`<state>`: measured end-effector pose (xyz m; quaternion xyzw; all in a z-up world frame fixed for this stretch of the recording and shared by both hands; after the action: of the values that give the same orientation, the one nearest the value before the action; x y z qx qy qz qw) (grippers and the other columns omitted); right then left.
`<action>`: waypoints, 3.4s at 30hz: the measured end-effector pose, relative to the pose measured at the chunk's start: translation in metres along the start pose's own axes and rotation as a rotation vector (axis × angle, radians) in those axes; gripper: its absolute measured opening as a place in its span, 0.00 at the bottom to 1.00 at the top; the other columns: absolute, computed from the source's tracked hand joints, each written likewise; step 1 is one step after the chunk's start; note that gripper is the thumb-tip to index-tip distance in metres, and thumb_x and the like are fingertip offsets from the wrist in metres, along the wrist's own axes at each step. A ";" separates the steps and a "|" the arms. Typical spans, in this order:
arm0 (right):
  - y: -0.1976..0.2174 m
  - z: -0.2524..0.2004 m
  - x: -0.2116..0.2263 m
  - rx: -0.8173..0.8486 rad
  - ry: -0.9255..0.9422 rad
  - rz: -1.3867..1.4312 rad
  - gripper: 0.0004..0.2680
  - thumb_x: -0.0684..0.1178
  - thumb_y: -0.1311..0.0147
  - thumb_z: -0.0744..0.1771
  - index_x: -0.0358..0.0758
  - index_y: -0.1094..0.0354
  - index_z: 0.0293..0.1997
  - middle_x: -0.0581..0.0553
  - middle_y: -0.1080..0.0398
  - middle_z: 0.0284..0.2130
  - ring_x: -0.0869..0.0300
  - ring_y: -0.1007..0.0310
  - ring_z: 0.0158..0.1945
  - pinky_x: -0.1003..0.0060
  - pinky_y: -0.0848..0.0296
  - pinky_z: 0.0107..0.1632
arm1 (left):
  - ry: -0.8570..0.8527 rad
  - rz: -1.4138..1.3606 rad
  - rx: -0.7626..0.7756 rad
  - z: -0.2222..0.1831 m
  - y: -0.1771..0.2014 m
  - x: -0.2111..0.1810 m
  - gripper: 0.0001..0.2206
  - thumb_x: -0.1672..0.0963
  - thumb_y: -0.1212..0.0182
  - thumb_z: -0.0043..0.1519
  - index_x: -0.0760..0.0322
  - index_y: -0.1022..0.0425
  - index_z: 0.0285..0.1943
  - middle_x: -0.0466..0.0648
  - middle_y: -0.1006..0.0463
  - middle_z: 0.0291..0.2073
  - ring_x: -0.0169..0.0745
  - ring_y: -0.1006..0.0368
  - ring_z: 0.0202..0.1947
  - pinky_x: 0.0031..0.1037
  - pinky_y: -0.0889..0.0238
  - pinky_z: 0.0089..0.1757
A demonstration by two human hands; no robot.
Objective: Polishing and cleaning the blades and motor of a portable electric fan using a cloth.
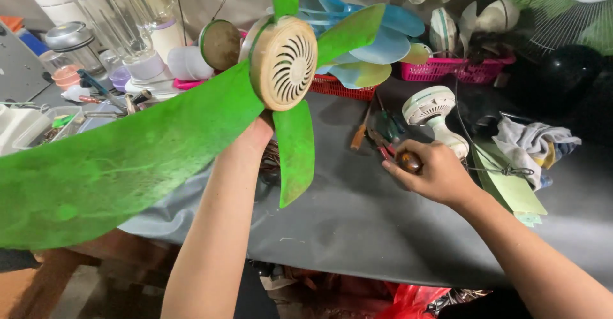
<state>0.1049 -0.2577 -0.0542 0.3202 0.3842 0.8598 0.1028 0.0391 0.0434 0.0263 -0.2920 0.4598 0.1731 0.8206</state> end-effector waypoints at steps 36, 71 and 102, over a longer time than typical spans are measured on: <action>0.005 0.001 0.008 0.005 0.056 0.012 0.08 0.52 0.37 0.60 0.40 0.29 0.27 0.39 0.28 0.11 0.46 0.24 0.18 0.56 0.24 0.29 | 0.008 -0.154 0.118 0.009 0.013 0.003 0.18 0.53 0.30 0.58 0.73 0.27 0.48 0.57 0.23 0.39 0.45 0.23 0.41 0.36 0.29 0.47; 0.102 -0.020 -0.101 -0.786 -0.390 0.536 0.08 0.56 0.60 0.77 0.52 0.47 0.43 0.54 0.40 0.33 0.74 0.52 0.26 0.77 0.51 0.29 | 0.038 0.881 0.711 -0.104 0.013 0.034 0.25 0.48 0.35 0.54 0.61 0.27 0.58 0.47 0.28 0.60 0.43 0.37 0.62 0.29 0.46 0.60; -0.021 -0.011 0.036 0.158 -0.084 0.124 0.15 0.49 0.38 0.62 0.32 0.31 0.49 0.49 0.31 0.29 0.64 0.33 0.31 0.70 0.29 0.38 | -0.089 0.484 0.747 -0.100 -0.008 0.089 0.19 0.54 0.33 0.56 0.66 0.26 0.53 0.52 0.24 0.53 0.46 0.30 0.57 0.32 0.39 0.57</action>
<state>0.0683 -0.2348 -0.0582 0.3862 0.4257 0.8174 0.0397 0.0247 -0.0248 -0.0881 0.1482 0.5100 0.1944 0.8247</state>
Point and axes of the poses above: each hand's wrist, its own z-axis towards the middle knuckle, its own y-axis out of the back of the hand, x = y × z, the point moved 6 cm from there along z, towards the middle knuckle
